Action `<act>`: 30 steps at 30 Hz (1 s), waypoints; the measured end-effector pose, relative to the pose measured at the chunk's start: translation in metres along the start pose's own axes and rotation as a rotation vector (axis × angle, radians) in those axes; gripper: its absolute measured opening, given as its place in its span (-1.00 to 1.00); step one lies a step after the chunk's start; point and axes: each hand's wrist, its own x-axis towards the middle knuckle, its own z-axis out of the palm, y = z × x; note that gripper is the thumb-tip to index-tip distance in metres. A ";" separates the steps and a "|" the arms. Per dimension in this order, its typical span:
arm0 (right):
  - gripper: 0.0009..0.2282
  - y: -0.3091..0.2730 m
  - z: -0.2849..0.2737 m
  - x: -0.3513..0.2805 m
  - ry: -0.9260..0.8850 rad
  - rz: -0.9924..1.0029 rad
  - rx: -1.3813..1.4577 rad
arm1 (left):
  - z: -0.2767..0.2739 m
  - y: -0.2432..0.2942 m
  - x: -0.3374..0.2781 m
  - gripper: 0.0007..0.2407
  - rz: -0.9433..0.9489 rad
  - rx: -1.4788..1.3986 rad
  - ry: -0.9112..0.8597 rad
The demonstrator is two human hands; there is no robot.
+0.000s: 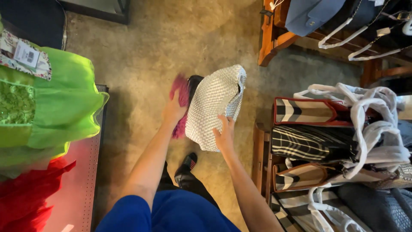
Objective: The person uses a pink duster to clean the exterior of several handbags placed on a small stool. They wipe a patterned bag, a silver woven bag, a light blue woven bag, and a dark brown bag, moving each item aside after cleaning.
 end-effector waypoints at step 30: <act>-0.36 0.026 -0.013 -0.041 -0.125 -0.133 0.063 | 0.030 -0.020 -0.155 -0.14 -0.071 -0.218 0.005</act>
